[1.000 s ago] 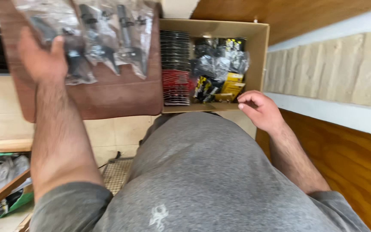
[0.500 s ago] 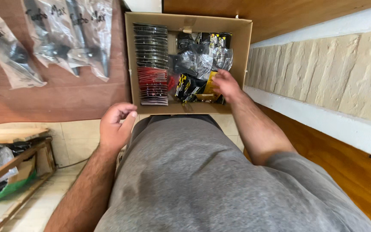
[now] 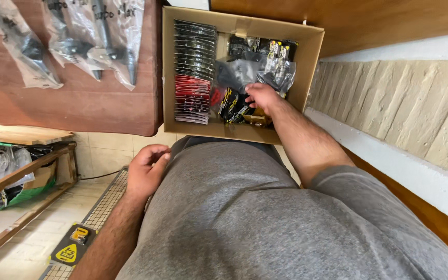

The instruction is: The person removes packaged items from a cardboard box and hangs them on a wall-mounted wire grid display. They handle plastic bags containing small parts and blister-packed items, placing them on hooks one at a time.

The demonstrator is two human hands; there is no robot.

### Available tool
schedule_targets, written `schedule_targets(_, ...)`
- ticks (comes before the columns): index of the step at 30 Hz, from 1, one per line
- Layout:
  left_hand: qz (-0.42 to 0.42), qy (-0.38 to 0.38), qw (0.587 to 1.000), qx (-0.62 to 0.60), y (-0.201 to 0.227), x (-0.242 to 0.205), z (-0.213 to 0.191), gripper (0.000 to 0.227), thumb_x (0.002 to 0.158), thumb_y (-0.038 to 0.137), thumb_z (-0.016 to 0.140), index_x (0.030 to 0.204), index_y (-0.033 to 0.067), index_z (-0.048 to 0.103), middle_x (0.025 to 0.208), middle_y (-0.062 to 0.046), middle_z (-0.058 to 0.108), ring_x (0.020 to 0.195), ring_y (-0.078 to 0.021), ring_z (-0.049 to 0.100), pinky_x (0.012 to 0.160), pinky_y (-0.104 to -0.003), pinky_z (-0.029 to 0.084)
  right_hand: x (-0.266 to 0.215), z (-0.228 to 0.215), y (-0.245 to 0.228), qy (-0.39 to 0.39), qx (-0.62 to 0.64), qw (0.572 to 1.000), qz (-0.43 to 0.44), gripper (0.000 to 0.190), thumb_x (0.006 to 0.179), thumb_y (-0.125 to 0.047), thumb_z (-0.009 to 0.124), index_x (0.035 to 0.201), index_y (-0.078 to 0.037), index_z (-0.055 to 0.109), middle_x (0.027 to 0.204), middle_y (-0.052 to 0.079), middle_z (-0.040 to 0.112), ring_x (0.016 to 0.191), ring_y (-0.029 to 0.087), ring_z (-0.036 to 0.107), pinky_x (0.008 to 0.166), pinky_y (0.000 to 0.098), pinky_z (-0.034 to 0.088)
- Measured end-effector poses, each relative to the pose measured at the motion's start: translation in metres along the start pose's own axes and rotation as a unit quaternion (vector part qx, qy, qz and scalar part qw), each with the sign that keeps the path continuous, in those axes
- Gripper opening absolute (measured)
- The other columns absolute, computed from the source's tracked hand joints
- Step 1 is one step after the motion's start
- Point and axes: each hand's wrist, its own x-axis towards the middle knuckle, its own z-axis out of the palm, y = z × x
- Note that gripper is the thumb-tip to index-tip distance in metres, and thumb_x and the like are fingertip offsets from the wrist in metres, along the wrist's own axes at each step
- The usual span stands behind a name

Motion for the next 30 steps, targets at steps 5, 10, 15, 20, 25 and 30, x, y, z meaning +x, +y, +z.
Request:
schedule_targets(5,0.028,-0.033,0.999,0.005,0.001,0.036,0.013,0.029,0.09,0.006,0.078,0.118,0.0024,0.07,0.105,-0.019,0.075,0.098,-0.0274,0.072,0.086,-0.042,0.058,-0.148,0.012,-0.1,-0.131,-0.092,0.979,-0.124,0.038,0.101,-0.024,0.063,0.136,-0.011,0.066,0.14,0.018,0.061,0.124,0.033,0.062,0.097,0.0435,0.055)
schedule_targets(10,0.098,-0.102,0.989,0.043,0.021,0.069,0.043,0.062,0.081,0.012,0.086,0.136,0.0046,0.058,0.125,-0.021,0.07,0.116,-0.0398,0.067,0.098,-0.048,0.054,-0.224,0.018,-0.141,-0.242,-0.13,0.933,-0.231,0.05,0.1,-0.03,0.057,0.146,-0.01,0.058,0.154,0.031,0.043,0.139,0.052,0.044,0.111,0.0681,0.04)
schedule_targets(15,0.198,-0.125,0.966,0.108,0.066,0.073,0.066,0.105,0.061,0.026,0.098,0.15,0.0071,0.047,0.144,-0.022,0.053,0.138,-0.0454,0.049,0.119,-0.054,0.038,-0.282,0.041,-0.16,-0.406,0.036,0.833,-0.375,0.091,0.091,-0.048,0.068,0.154,0.007,0.034,0.16,0.027,0.033,0.147,0.038,0.035,0.121,0.0582,0.031)
schedule_targets(20,0.185,-0.044,0.976,0.106,0.035,0.081,0.074,0.059,0.075,0.03,0.092,0.127,0.0236,0.065,0.116,-0.003,0.07,0.117,-0.0263,0.067,0.103,-0.04,0.053,-0.325,0.054,-0.185,-0.449,0.039,0.81,-0.374,0.114,0.08,-0.056,0.079,0.157,0.011,0.027,0.16,0.015,0.03,0.145,0.025,0.036,0.123,0.0529,0.028)
schedule_targets(25,0.164,0.016,0.984,0.059,0.031,0.064,0.027,0.05,0.081,0.029,0.086,0.119,0.0151,0.057,0.101,-0.017,0.071,0.1,-0.0401,0.071,0.084,-0.052,0.057,-0.331,0.064,-0.189,-0.471,0.005,0.778,-0.416,0.102,0.084,-0.04,0.079,0.156,0.011,0.027,0.165,0.02,0.023,0.15,0.033,0.032,0.121,0.0575,0.029)
schedule_targets(30,0.121,0.118,0.985,-0.038,0.013,0.061,-0.038,0.037,0.088,0.014,0.082,0.121,0.0083,0.066,0.091,-0.017,0.07,0.085,-0.0289,0.07,0.074,-0.042,0.059,-0.324,0.066,-0.181,-0.39,-0.079,0.815,-0.421,0.064,0.087,-0.019,0.075,0.139,0.011,0.055,0.146,0.024,0.051,0.128,0.031,0.059,0.109,0.0485,0.048)
